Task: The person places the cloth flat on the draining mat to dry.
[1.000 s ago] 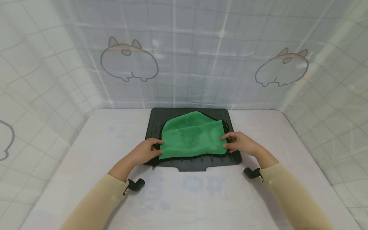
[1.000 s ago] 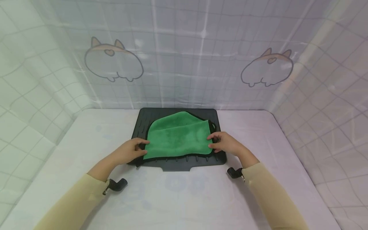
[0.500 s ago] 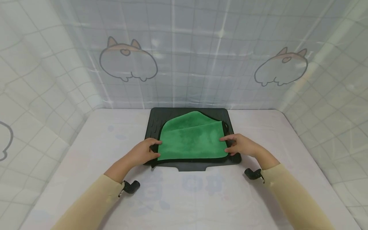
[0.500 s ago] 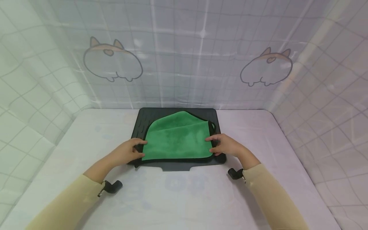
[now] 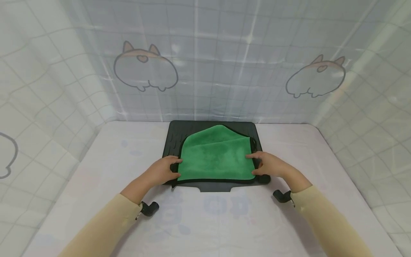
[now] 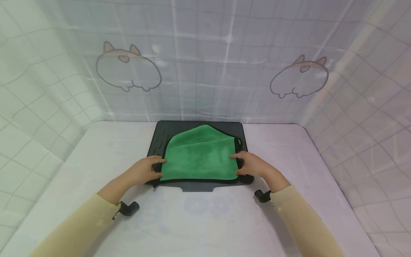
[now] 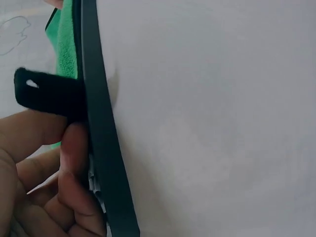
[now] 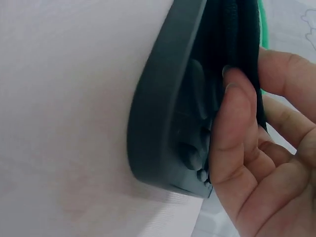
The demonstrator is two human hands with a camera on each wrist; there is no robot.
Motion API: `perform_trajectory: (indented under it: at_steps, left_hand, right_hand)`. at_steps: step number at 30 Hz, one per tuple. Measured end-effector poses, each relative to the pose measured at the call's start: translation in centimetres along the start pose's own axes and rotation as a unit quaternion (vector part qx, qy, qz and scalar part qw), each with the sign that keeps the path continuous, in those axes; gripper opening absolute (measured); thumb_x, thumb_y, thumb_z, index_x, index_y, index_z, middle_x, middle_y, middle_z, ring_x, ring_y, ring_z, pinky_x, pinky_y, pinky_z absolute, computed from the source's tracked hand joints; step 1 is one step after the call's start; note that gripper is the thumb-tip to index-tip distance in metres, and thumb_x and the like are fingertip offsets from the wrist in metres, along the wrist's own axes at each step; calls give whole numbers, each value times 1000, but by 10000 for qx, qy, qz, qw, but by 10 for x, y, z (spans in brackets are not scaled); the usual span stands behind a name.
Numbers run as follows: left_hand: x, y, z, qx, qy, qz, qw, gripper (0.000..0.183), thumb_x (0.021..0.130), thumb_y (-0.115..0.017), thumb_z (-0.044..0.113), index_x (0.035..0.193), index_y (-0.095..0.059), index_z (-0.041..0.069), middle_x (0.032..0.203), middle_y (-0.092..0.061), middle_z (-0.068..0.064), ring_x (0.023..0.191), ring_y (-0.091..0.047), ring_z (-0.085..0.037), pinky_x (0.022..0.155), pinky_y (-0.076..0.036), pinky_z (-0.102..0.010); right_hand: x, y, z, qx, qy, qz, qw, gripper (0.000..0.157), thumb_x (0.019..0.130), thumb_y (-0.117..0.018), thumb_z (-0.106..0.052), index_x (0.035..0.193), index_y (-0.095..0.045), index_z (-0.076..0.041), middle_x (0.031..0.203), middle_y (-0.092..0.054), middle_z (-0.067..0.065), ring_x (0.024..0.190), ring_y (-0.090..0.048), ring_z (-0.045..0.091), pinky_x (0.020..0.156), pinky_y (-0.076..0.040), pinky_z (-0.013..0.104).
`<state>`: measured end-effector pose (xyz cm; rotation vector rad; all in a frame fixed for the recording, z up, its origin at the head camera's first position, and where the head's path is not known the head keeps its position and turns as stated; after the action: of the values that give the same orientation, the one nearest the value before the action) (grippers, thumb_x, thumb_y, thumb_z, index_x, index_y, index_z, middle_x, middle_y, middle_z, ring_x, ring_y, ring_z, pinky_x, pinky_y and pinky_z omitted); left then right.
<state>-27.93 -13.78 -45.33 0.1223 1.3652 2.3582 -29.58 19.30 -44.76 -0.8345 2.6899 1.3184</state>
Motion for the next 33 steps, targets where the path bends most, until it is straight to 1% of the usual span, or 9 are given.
perform_trajectory:
  at_steps: [4, 10, 14, 17, 18, 22, 26, 29, 33]
  left_hand:
    - [-1, 0, 0, -46, 19, -52, 10000, 56, 81, -71, 24, 132, -52, 13, 141, -39, -14, 122, -45, -32, 93, -43, -45]
    - [-2, 0, -2, -99, 21, -64, 9999, 55, 81, -71, 26, 132, -52, 14, 141, -39, -12, 123, -44, -30, 91, -44, -42]
    - [-4, 0, -2, -273, -113, -171, 9994, 56, 81, -72, 25, 132, -51, 16, 142, -38, -8, 99, -59, -18, 77, -49, -33]
    - [-4, 6, -2, -446, -254, -213, 9985, 51, 83, -70, 25, 130, -53, 16, 134, -47, -4, 81, -58, -10, 67, -48, -28]
    - [-3, 9, -2, -441, -311, -189, 9984, 47, 84, -68, 26, 128, -54, 16, 129, -51, -2, 80, -57, -9, 66, -48, -27]
    - [3, 21, -5, -472, -383, -67, 9981, 38, 91, -60, 29, 126, -56, 16, 117, -60, 1, 90, -60, -12, 72, -50, -30]
    - [16, 31, -8, -583, -319, 12, 9978, 38, 94, -54, 31, 129, -53, 17, 122, -57, 0, 106, -57, -19, 83, -48, -36]
    - [27, 35, -11, -716, -243, 44, 9971, 39, 95, -52, 31, 132, -51, 18, 124, -56, -3, 112, -53, -23, 88, -46, -41]
    - [40, 35, -14, -912, -172, 56, 9957, 41, 96, -50, 31, 135, -47, 19, 126, -54, -7, 116, -50, -26, 91, -43, -44]
  right_hand:
    - [0, -1, 1, -74, 28, 40, 10000, 61, 77, -75, -18, 133, -50, -18, 128, -47, 7, 70, -58, 15, 62, -49, 32]
    - [1, 1, 2, -386, 50, 62, 9992, 64, 76, -77, -24, 134, -49, -23, 132, -46, 6, 82, -54, 14, 70, -46, 30]
    - [-2, 8, 0, -261, 64, -135, 9995, 63, 78, -75, -22, 135, -47, -24, 122, -51, 7, 79, -58, 16, 69, -48, 31]
    - [-5, 17, -2, 43, 147, -220, 9996, 60, 83, -70, -20, 137, -43, -20, 116, -51, 10, 79, -62, 20, 68, -51, 33]
    - [-5, 20, -3, 113, 171, -192, 9996, 59, 85, -68, -22, 138, -42, -20, 116, -52, 10, 81, -63, 21, 70, -51, 33]
    - [-1, 35, -3, 574, 275, 77, 9979, 56, 91, -60, -26, 141, -37, -14, 114, -54, 14, 88, -63, 27, 74, -52, 38]
    - [9, 48, 6, 1294, 49, 559, 9900, 52, 94, -55, -28, 140, -36, -13, 111, -56, 21, 88, -61, 37, 77, -52, 45]
    - [16, 53, 15, 1624, -130, 804, 9833, 49, 95, -52, -31, 138, -38, -12, 110, -57, 24, 89, -59, 40, 78, -52, 44]
    - [24, 54, 27, 1963, -377, 860, 9760, 48, 97, -47, -34, 136, -40, -6, 108, -59, 26, 91, -60, 38, 78, -52, 41]
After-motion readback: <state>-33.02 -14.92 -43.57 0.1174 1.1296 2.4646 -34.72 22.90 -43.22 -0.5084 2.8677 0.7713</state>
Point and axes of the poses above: each hand's wrist, its own x-axis towards the middle knuckle, its own y-axis out of the back of the hand, z = x × y, the point moved 10 cm from there along x, towards the middle knuckle
